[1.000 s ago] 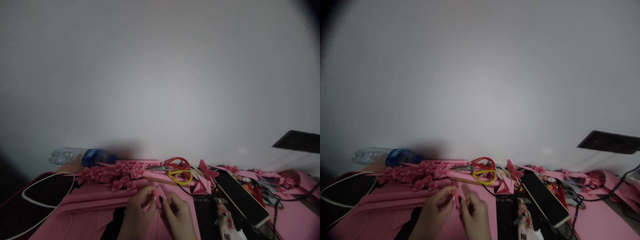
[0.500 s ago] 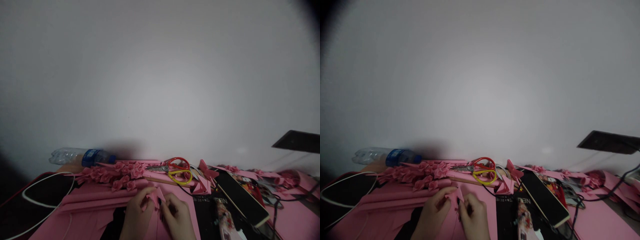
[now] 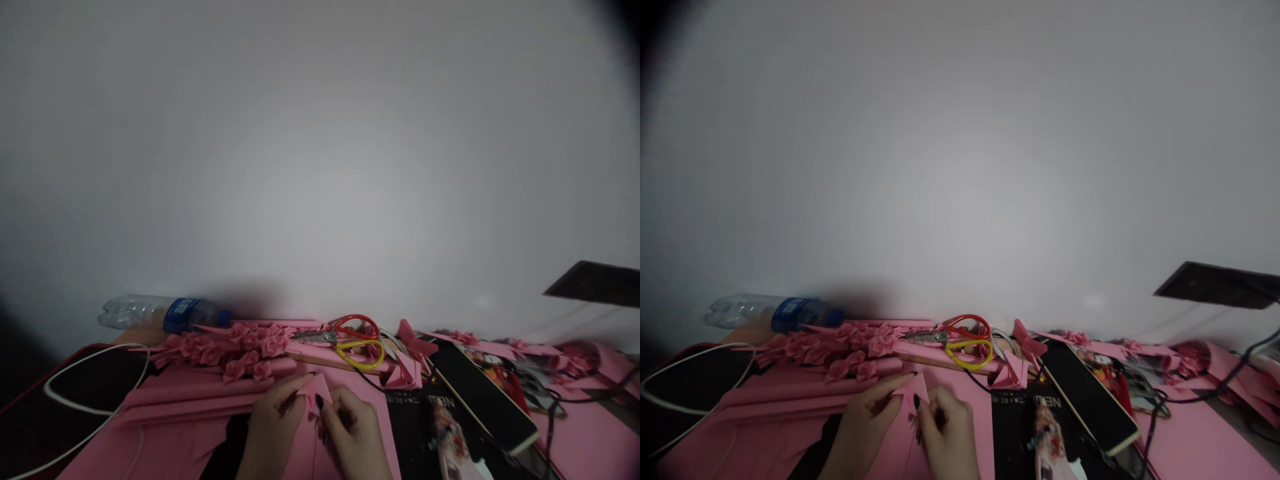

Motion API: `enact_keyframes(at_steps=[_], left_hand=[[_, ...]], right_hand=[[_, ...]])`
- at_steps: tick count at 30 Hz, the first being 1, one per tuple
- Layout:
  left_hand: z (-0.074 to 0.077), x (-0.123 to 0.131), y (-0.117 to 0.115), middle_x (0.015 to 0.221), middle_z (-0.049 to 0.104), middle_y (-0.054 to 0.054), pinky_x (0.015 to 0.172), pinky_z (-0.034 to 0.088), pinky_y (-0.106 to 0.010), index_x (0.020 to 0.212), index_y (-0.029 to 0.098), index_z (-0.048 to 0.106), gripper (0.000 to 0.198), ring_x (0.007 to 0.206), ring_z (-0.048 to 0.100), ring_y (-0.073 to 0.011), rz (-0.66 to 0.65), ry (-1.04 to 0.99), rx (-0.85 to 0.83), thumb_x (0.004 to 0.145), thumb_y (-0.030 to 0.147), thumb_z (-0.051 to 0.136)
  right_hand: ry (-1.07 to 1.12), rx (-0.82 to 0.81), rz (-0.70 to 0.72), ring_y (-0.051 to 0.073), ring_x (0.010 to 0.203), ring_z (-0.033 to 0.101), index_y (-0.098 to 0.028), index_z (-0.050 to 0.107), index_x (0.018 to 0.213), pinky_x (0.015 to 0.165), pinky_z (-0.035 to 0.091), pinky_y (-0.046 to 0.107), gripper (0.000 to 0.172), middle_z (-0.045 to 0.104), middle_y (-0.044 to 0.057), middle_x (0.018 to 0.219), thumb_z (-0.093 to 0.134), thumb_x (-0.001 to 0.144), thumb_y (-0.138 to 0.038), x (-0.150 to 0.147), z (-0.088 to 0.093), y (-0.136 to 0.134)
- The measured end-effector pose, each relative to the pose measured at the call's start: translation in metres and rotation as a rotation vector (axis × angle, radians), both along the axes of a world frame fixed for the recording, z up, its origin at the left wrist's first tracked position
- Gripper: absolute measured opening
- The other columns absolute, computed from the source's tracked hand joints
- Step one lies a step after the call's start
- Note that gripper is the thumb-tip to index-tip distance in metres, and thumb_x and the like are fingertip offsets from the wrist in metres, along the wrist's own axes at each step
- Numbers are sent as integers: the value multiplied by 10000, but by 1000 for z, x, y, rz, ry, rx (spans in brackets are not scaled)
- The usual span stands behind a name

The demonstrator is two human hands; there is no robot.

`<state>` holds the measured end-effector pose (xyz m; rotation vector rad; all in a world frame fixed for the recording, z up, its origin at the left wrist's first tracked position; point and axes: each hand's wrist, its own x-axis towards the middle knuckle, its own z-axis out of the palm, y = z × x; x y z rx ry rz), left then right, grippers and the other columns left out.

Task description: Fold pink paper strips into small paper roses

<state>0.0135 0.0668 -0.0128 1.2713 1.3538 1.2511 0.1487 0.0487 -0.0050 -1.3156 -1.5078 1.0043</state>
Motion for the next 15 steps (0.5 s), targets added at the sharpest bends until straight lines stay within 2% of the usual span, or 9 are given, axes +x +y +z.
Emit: enact_keyframes(at_steps=[3, 7, 11, 13, 15], left_hand=[[3, 0, 1, 948, 722, -71, 827, 518, -325, 882, 171, 716, 295, 920, 651, -232, -51, -82, -12, 637, 141, 554], [8, 2, 0, 946, 714, -90, 806, 526, -335, 926, 161, 689, 298, 933, 642, -244, -160, -201, -93, 683, 316, 613], [2, 4, 1, 960, 686, -102, 729, 546, -347, 950, 133, 655, 479, 902, 635, -245, -102, -337, -196, 693, 527, 565], [-2, 4, 2, 863, 682, -78, 664, 555, -349, 928, 130, 638, 516, 815, 641, -232, -66, -358, -235, 666, 570, 572], [-3, 4, 3, 714, 650, -28, 612, 551, -332, 844, 138, 623, 474, 679, 639, -200, -82, -333, -251, 661, 573, 578]], right_hand=[[54, -22, -31, 126, 486, 494, -155, 514, 623, 484, 368, 211, 354, 553, 12, 519, 494, 835, -437, 1, -1, 1], [156, -49, -81, 108, 466, 449, -158, 499, 650, 457, 345, 202, 364, 522, -8, 528, 463, 847, -462, 2, -5, 4], [180, -62, -55, 106, 464, 451, -158, 501, 652, 456, 341, 200, 349, 528, -9, 531, 481, 842, -451, 2, -5, 4], [188, -69, -24, 109, 466, 459, -161, 501, 651, 463, 347, 201, 343, 531, -7, 524, 487, 839, -447, 2, -4, 3], [200, -71, -7, 111, 467, 465, -162, 506, 655, 466, 351, 201, 335, 531, -8, 519, 494, 836, -443, 2, -2, 3]])
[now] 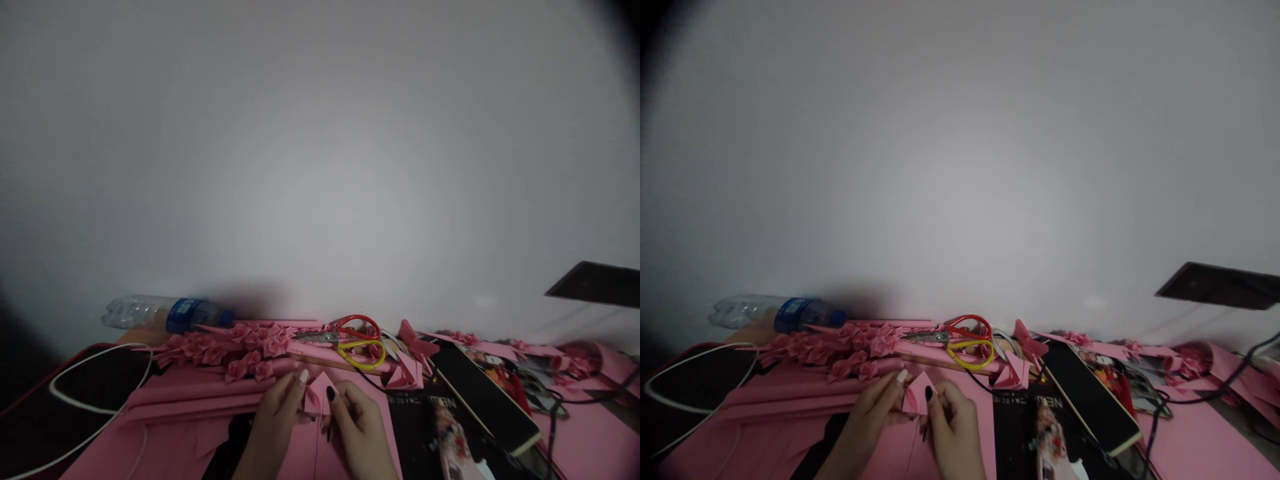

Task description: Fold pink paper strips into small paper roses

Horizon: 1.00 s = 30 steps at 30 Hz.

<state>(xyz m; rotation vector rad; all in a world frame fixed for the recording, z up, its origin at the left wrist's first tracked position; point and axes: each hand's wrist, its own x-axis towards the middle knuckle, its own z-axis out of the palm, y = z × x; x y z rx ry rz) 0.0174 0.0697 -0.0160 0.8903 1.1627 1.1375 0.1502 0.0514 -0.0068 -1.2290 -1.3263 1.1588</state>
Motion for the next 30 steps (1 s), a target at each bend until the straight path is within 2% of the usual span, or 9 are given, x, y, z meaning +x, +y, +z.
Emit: enact_keyframes(at_steps=[4, 8, 15, 19, 30], left_hand=[[4, 2, -1, 526, 551, 32, 474, 485, -238, 656, 151, 542, 394, 477, 600, -143, -87, 63, 22, 707, 542, 549], [4, 5, -4, 444, 562, 15, 396, 397, -198, 627, 151, 527, 394, 379, 537, -114, -177, 97, 32, 752, 523, 494], [4, 6, -5, 433, 580, 4, 403, 386, -199, 541, 168, 493, 388, 381, 528, -111, -220, 149, 73, 769, 482, 486], [7, 7, -5, 431, 581, 4, 409, 386, -199, 545, 164, 498, 387, 384, 535, -115, -232, 190, 89, 778, 473, 479], [2, 7, -5, 432, 584, 10, 413, 386, -203, 550, 183, 453, 336, 394, 555, -131, -233, 201, 95, 790, 417, 480]], right_hand=[[10, 12, 19, 106, 474, 454, -159, 509, 642, 471, 348, 199, 328, 503, -19, 516, 512, 830, -428, 1, 2, -1], [66, -9, 21, 92, 447, 414, -163, 487, 628, 436, 321, 193, 346, 444, -41, 508, 524, 810, -455, 0, 2, 1], [176, -59, 12, 76, 406, 400, -166, 483, 640, 400, 310, 187, 360, 424, -55, 511, 542, 782, -491, -2, 0, 3], [208, -78, 10, 72, 396, 410, -165, 480, 640, 397, 319, 185, 347, 406, -64, 513, 563, 775, -474, -2, -2, 3], [246, -97, 18, 58, 355, 384, -170, 449, 640, 385, 331, 183, 345, 356, -89, 488, 564, 782, -463, -1, -4, 4]])
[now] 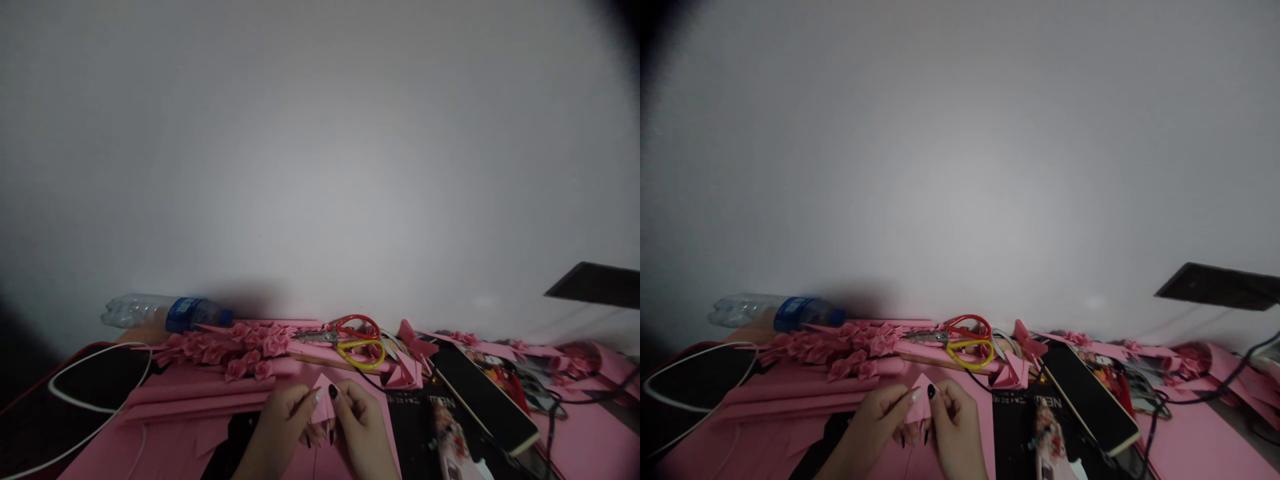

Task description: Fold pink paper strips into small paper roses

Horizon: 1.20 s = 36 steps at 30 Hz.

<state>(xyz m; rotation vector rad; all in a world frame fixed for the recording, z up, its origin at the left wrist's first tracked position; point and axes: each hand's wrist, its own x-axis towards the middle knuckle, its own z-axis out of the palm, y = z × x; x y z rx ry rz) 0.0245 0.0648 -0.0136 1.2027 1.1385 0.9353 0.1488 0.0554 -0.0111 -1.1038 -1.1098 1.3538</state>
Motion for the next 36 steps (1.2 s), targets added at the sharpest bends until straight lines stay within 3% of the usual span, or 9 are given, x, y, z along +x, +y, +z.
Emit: enact_keyframes(at_steps=[24, 29, 33, 36], left_hand=[[-3, 1, 0, 409, 570, 14, 419, 414, -218, 527, 198, 400, 339, 393, 573, -146, 29, 69, 31, 786, 408, 462], [2, 1, -2, 421, 581, 1, 416, 408, -215, 546, 187, 441, 348, 400, 574, -145, 5, 59, 22, 787, 439, 449], [4, -2, -1, 408, 574, 7, 424, 418, -214, 551, 192, 434, 349, 401, 577, -145, 40, 44, 31, 794, 443, 445], [3, -5, 1, 408, 569, 11, 434, 432, -216, 550, 203, 405, 343, 413, 583, -150, 107, 42, 40, 793, 441, 450]], right_hand=[[-53, -3, -18, 54, 357, 366, -160, 471, 628, 375, 252, 176, 381, 408, -70, 453, 578, 757, -502, 0, 8, -2], [-44, -8, 3, 55, 358, 357, -161, 486, 702, 379, 242, 176, 347, 427, -68, 472, 559, 776, -492, 0, 8, -2], [13, 62, -5, 74, 407, 385, -206, 444, 943, 412, 301, 176, 266, 405, -90, 536, 547, 815, -416, -1, 2, -1], [-20, 181, -40, 96, 557, 449, -228, 427, 900, 523, 381, 191, 175, 446, -53, 677, 547, 829, -334, 1, -2, -1]])
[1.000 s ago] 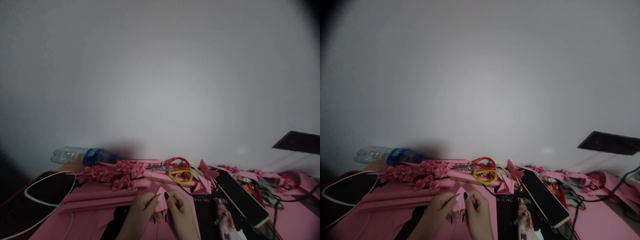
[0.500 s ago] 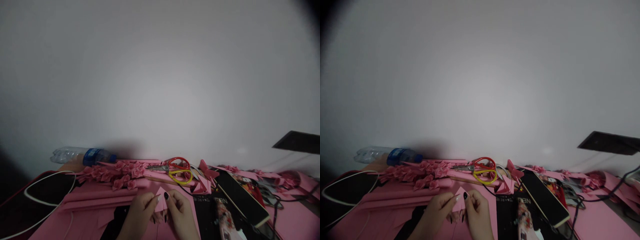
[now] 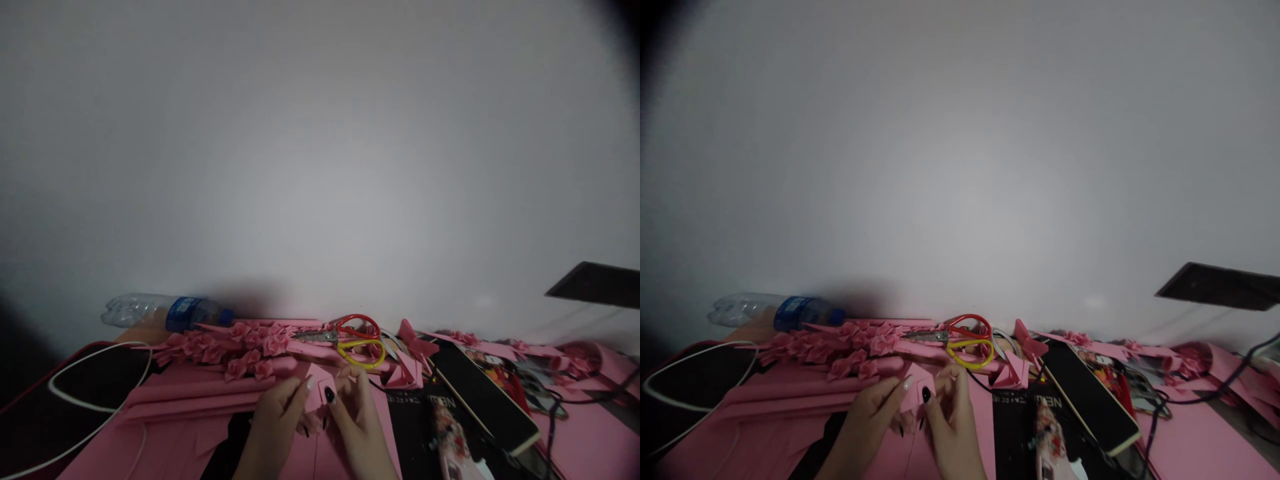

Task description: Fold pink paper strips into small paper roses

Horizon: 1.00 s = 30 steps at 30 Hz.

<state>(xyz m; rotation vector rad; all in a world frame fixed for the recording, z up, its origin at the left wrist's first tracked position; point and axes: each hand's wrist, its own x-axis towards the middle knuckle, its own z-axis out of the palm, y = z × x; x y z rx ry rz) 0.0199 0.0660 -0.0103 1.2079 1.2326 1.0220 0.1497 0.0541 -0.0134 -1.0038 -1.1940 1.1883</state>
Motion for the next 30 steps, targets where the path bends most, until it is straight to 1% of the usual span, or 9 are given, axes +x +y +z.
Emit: enact_keyframes(at_steps=[1, 3, 6, 8, 12, 15, 19, 25, 30], left_hand=[[0, -1, 0, 426, 578, 7, 444, 441, -220, 553, 204, 402, 341, 428, 589, -153, 36, -2, 14, 796, 438, 446], [-1, -1, 1, 454, 583, 7, 462, 463, -229, 557, 204, 398, 331, 456, 604, -163, 41, 7, 23, 782, 437, 470], [-1, -1, 0, 489, 578, 11, 485, 495, -245, 568, 199, 421, 327, 491, 623, -176, 62, 13, 1, 758, 453, 500], [-1, -1, 0, 500, 578, 12, 498, 509, -253, 578, 195, 440, 322, 503, 629, -181, 70, 3, -17, 748, 459, 512], [-2, -1, 0, 486, 576, 9, 499, 513, -254, 581, 187, 464, 317, 506, 628, -182, 69, 3, 0, 754, 449, 510], [-3, 0, 0, 505, 585, 2, 492, 514, -257, 583, 184, 471, 315, 503, 625, -181, 67, 17, 6, 758, 443, 506], [-3, 0, -1, 516, 586, 2, 505, 519, -259, 590, 185, 470, 313, 512, 629, -181, 59, 37, 22, 768, 443, 489], [2, 2, -2, 516, 621, -10, 511, 518, -268, 620, 180, 503, 341, 503, 635, -186, 14, -5, -55, 753, 493, 479], [1, 3, -1, 516, 615, -10, 504, 517, -277, 617, 186, 486, 330, 501, 637, -192, 17, -13, -53, 756, 485, 477]], right_hand=[[-37, 34, -21, 106, 620, 463, -220, 437, 865, 575, 399, 200, 151, 452, -38, 722, 552, 825, -311, 1, -1, 0], [-115, 67, -33, 122, 685, 469, -203, 463, 810, 633, 407, 212, 116, 459, -19, 756, 550, 820, -279, 2, 0, 0], [-178, 33, 19, 130, 664, 469, -185, 493, 788, 612, 399, 221, 89, 476, -7, 733, 517, 827, -261, 2, 2, 0], [-192, 15, 52, 132, 638, 469, -178, 501, 764, 588, 392, 225, 112, 475, -5, 709, 493, 835, -264, 1, 4, 0], [-229, 49, 60, 144, 649, 489, -170, 502, 669, 596, 397, 236, 135, 476, 4, 698, 528, 794, -216, -1, 8, 0], [-219, 43, 54, 143, 643, 496, -170, 504, 668, 598, 403, 238, 115, 478, 2, 696, 522, 781, -178, -1, 8, 1], [-190, 6, 41, 135, 619, 490, -173, 507, 715, 590, 400, 237, 76, 478, -8, 685, 520, 786, -197, -1, 5, 0], [-127, -28, 45, 129, 582, 486, -179, 474, 675, 564, 390, 230, 138, 475, -24, 626, 522, 797, -222, -2, 4, 0], [-151, -27, 19, 129, 575, 480, -181, 465, 664, 545, 373, 226, 156, 466, -28, 621, 530, 797, -232, -2, 6, -2]])
